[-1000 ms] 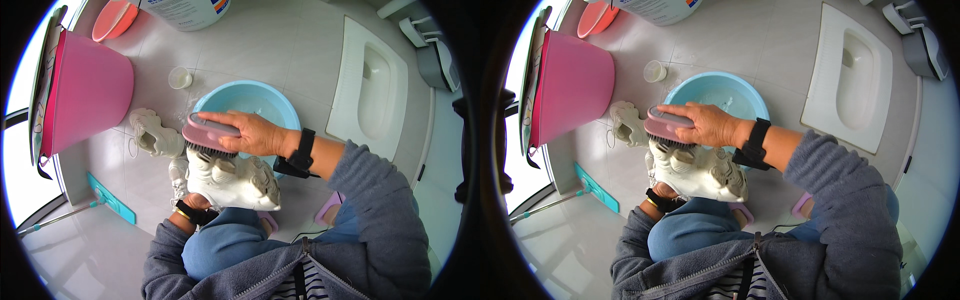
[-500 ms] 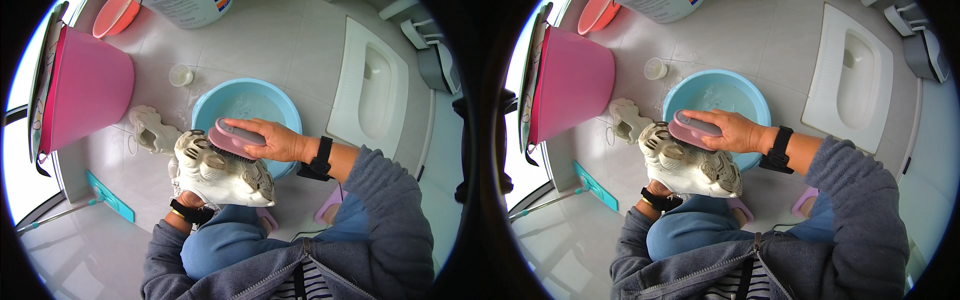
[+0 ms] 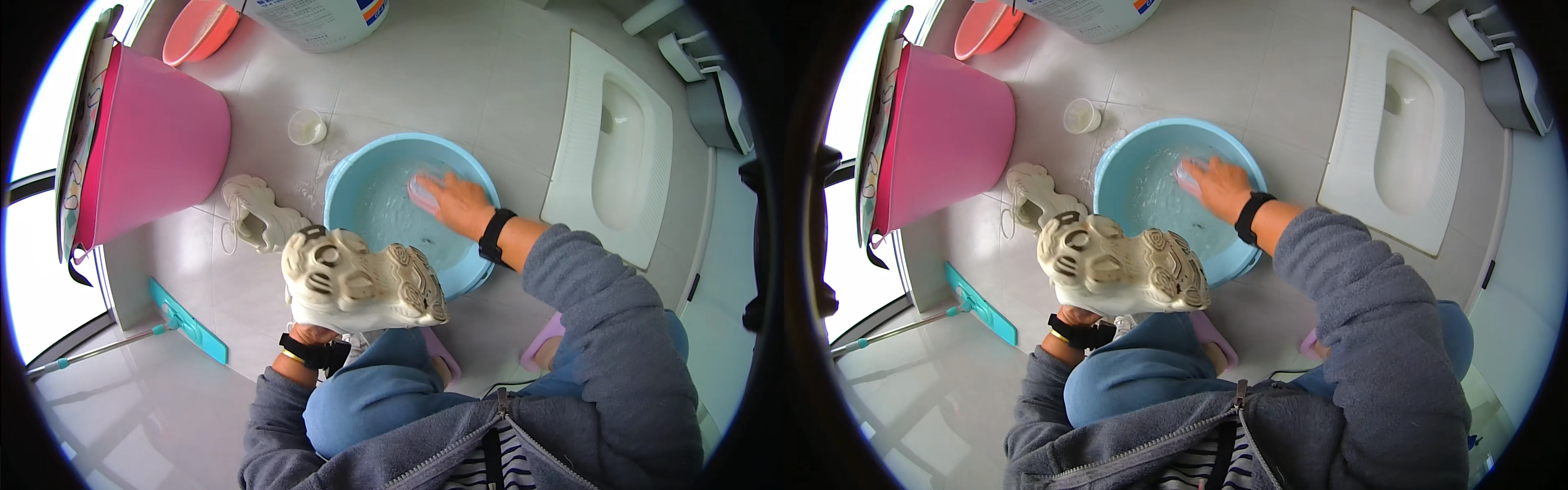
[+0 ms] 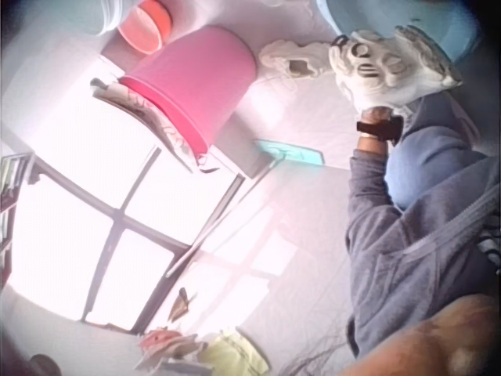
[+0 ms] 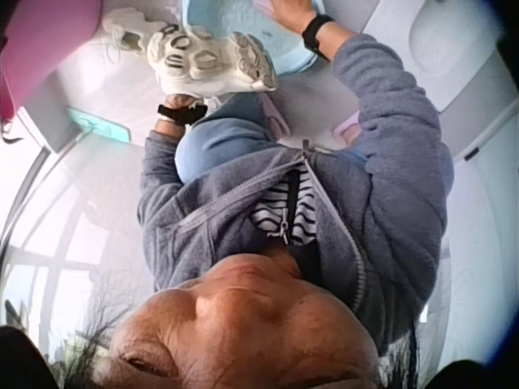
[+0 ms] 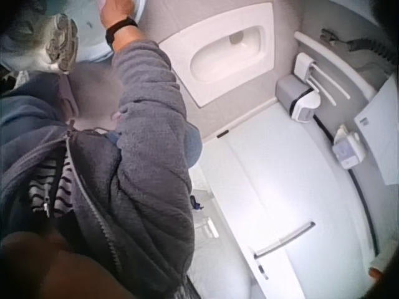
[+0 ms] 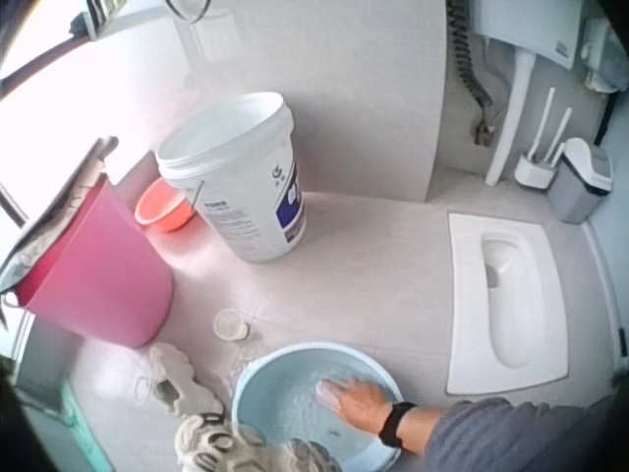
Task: The person removes a pair of white sneakers from their feet, places them on the floor, and retrieves a cleaning brush and a small container of cleaning agent. They then scrub the shoes with the brush over a basin of water, focusing on the soles and sides.
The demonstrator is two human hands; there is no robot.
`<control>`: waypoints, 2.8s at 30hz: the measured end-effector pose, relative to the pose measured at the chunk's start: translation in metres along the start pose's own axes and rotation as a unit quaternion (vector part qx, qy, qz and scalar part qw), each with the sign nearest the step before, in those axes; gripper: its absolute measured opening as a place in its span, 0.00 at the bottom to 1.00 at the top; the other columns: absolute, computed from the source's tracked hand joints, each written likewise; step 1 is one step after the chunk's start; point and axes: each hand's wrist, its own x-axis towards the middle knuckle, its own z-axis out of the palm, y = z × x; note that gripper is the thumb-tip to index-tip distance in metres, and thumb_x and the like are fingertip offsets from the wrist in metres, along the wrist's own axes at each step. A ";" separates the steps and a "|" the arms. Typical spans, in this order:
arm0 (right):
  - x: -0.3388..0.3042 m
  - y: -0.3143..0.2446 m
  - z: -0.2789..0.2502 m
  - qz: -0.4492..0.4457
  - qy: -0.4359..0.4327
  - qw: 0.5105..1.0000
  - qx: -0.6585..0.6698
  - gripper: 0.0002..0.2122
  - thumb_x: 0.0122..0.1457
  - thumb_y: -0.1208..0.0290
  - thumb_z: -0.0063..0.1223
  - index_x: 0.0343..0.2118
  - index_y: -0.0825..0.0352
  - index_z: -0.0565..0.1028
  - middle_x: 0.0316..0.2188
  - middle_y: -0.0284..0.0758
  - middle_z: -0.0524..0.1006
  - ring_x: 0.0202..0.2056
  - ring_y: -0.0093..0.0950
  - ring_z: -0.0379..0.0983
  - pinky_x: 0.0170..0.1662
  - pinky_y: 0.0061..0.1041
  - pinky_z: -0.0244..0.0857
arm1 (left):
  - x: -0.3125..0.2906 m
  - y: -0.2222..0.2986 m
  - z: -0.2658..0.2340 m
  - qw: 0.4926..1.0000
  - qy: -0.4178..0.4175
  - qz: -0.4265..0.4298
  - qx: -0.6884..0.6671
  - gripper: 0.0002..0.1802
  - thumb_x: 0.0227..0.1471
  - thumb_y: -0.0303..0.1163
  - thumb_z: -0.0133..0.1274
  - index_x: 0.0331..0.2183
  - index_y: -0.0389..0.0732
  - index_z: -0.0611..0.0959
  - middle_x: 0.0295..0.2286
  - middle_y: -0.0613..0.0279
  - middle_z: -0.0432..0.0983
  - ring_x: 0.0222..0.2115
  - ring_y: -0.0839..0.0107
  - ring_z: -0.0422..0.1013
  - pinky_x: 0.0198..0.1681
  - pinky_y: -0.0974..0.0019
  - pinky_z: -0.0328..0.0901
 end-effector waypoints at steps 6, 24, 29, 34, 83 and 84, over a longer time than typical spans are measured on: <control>-0.009 0.007 -0.015 -0.069 -0.049 0.956 0.282 0.27 0.57 0.54 0.47 0.61 0.52 0.63 0.47 0.46 0.76 0.46 0.44 0.73 0.49 0.35 0.66 | -0.009 0.031 0.065 0.888 0.077 0.079 0.446 0.34 0.55 0.37 0.55 0.59 0.39 0.62 0.54 0.53 0.66 0.53 0.61 0.65 0.57 0.56 0.62; -0.045 -0.064 -0.064 -0.217 -0.013 0.818 0.532 0.31 0.60 0.64 0.45 0.66 0.63 0.53 0.60 0.41 0.64 0.58 0.33 0.63 0.61 0.29 0.55 | -0.002 0.019 0.075 0.855 0.122 0.149 0.481 0.34 0.60 0.28 0.48 0.63 0.36 0.53 0.60 0.54 0.55 0.61 0.63 0.55 0.63 0.60 0.52; -0.020 -0.056 -0.068 -0.110 -0.050 0.930 0.346 0.29 0.60 0.65 0.46 0.65 0.62 0.56 0.55 0.43 0.69 0.51 0.35 0.70 0.55 0.27 0.63 | -0.006 0.014 0.072 0.541 0.105 0.172 0.816 0.46 0.49 0.43 0.59 0.62 0.35 0.57 0.61 0.46 0.53 0.63 0.50 0.48 0.66 0.51 0.41; -0.051 -0.050 -0.080 -0.236 0.209 0.906 0.284 0.30 0.54 0.69 0.52 0.63 0.55 0.61 0.44 0.44 0.75 0.36 0.39 0.76 0.43 0.33 0.71 | -0.008 0.025 0.059 0.533 0.163 0.178 0.811 0.45 0.49 0.42 0.59 0.61 0.34 0.59 0.60 0.46 0.55 0.63 0.50 0.49 0.66 0.51 0.41; -0.028 -0.059 -0.093 -0.167 0.111 0.969 0.145 0.28 0.55 0.59 0.53 0.61 0.50 0.65 0.29 0.43 0.72 0.29 0.43 0.72 0.35 0.37 0.70 | 0.016 0.012 0.088 0.479 -0.052 0.179 0.858 0.29 0.46 0.33 0.57 0.52 0.38 0.74 0.50 0.46 0.69 0.52 0.47 0.64 0.58 0.48 0.57; -0.025 -0.055 -0.086 -0.171 0.159 0.958 0.164 0.27 0.56 0.58 0.52 0.60 0.50 0.65 0.30 0.44 0.73 0.30 0.43 0.73 0.37 0.38 0.70 | 0.016 0.011 0.088 0.437 -0.089 0.168 0.879 0.29 0.46 0.33 0.57 0.52 0.38 0.75 0.50 0.45 0.69 0.53 0.46 0.64 0.58 0.48 0.57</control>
